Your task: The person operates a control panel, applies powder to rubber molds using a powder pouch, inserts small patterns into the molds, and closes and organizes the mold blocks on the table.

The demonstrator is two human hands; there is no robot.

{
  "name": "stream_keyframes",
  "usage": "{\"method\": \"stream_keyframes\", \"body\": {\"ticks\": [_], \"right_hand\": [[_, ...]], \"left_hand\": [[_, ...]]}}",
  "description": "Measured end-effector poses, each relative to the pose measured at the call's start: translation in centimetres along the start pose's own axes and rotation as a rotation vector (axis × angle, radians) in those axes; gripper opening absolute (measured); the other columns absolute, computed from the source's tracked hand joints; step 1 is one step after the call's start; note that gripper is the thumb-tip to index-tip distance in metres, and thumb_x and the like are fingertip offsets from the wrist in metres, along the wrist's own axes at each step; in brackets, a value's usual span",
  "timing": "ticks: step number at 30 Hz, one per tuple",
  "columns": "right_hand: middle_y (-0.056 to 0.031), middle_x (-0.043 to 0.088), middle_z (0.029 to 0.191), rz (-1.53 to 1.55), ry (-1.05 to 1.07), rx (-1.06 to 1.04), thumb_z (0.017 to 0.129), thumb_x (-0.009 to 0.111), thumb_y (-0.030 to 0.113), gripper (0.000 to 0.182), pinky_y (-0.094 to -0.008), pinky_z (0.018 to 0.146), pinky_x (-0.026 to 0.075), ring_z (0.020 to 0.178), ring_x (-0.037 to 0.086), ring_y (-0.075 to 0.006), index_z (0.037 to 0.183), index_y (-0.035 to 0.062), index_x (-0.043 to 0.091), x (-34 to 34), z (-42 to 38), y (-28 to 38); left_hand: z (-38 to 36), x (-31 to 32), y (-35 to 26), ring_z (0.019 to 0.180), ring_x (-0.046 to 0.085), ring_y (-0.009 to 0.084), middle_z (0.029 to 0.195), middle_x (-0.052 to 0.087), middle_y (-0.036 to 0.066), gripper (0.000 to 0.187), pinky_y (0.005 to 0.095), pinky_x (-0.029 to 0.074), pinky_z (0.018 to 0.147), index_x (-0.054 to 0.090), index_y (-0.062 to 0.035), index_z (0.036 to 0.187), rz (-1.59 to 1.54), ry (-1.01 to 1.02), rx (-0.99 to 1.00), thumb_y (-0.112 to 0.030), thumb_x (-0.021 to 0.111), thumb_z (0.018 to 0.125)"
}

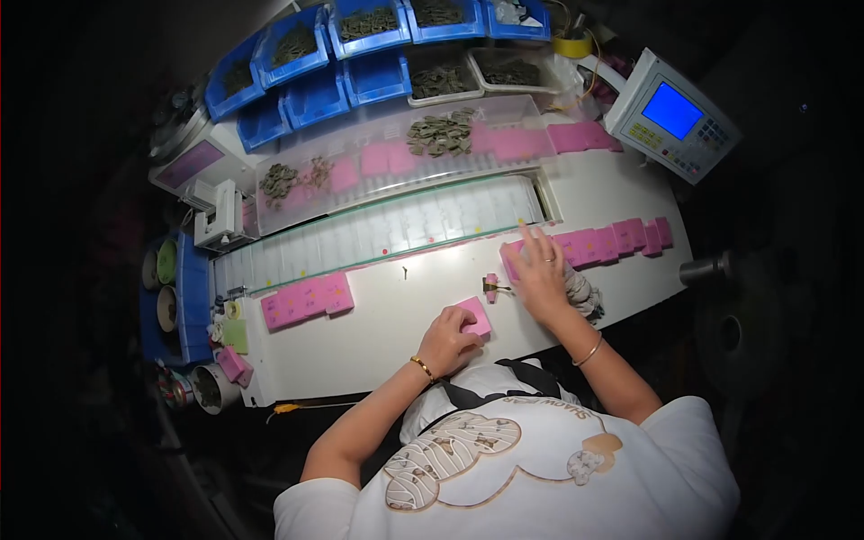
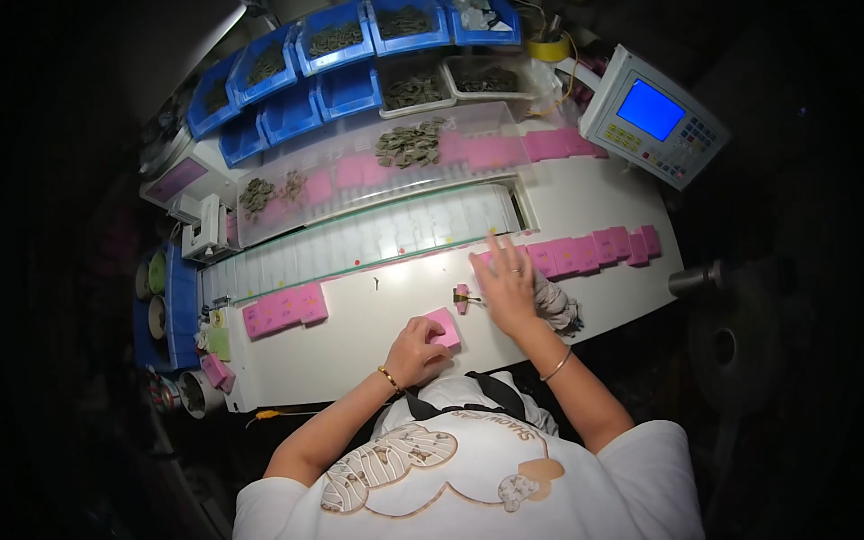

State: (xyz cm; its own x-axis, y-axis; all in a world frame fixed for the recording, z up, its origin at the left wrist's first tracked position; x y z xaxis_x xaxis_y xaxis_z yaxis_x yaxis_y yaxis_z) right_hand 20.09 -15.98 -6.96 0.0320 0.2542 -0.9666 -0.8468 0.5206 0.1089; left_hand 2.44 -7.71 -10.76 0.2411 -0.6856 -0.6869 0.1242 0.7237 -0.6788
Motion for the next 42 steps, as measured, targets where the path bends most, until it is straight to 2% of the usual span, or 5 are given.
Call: {"method": "stream_keyframes", "body": {"ticks": [4,11,15,32,42], "right_hand": [[-0.0110,0.056,0.132,0.128,0.131,-0.232,0.081,0.067,0.020,0.039,-0.0521,0.111,0.024,0.130,0.045,-0.0296,0.119,0.0113,0.064,4.3,-1.0,2.9],[-0.0087,0.063,0.090,0.305,0.197,-0.214,0.075,0.072,0.020,0.026,-0.0439,0.084,0.045,0.090,0.060,-0.0304,0.099,0.0096,0.066,5.9,-1.0,2.9],[-0.0104,0.063,0.092,0.573,0.083,-0.085,0.076,0.072,0.020,0.028,-0.0413,0.076,0.049,0.090,0.060,-0.0312,0.099,0.0068,0.065,0.4,0.6,3.8],[-0.0014,0.065,0.098,2.021,0.344,0.523,0.088,0.071,0.007,0.026,-0.0244,0.073,0.051,0.087,0.060,-0.0087,0.113,0.0043,0.066,-3.2,1.4,5.0],[-0.0047,0.065,0.093,1.448,0.192,0.153,0.084,0.072,-0.001,0.019,-0.0236,0.072,0.055,0.084,0.065,-0.0090,0.100,0.0005,0.062,-5.8,2.9,6.7]], "left_hand": [[0.8,-0.6,0.3,0.096,0.055,0.0283,0.099,0.060,0.007,0.013,0.0379,0.047,0.086,0.072,-0.0126,0.083,-0.109,-0.045,-0.071,-0.015,0.078,0.071],[1.2,-1.1,3.1,0.087,0.058,0.0197,0.100,0.064,0.006,0.028,0.0318,0.048,0.076,0.068,-0.0074,0.104,-0.211,-0.281,-0.395,-0.015,0.077,0.079],[2.2,-2.2,3.6,0.082,0.059,0.0078,0.101,0.067,0.005,0.031,0.0231,0.050,0.067,0.062,-0.0022,0.116,-0.539,-0.395,-0.599,-0.015,0.071,0.089],[3.6,-7.1,0.2,0.092,0.059,0.0156,0.102,0.062,0.006,0.028,0.0309,0.053,0.080,0.059,0.0002,0.120,-1.732,-0.433,-0.578,-0.019,0.057,0.099],[4.7,-8.8,-1.5,0.073,0.056,0.0103,0.086,0.056,0.001,0.038,0.0243,0.050,0.061,0.052,-0.0015,0.133,-1.114,-0.199,-0.467,-0.016,0.058,0.099]]}}
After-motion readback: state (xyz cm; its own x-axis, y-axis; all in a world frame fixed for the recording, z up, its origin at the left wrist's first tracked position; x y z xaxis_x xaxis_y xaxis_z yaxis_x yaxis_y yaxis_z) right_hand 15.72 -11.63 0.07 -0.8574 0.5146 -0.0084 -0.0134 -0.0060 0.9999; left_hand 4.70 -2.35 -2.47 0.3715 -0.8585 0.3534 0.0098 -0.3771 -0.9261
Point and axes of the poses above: each hand's wrist, its own z-axis towards the middle knuckle, its own x-axis out of the palm, y = z × x, the point moved 6 cm from there along z, towards the middle knuckle
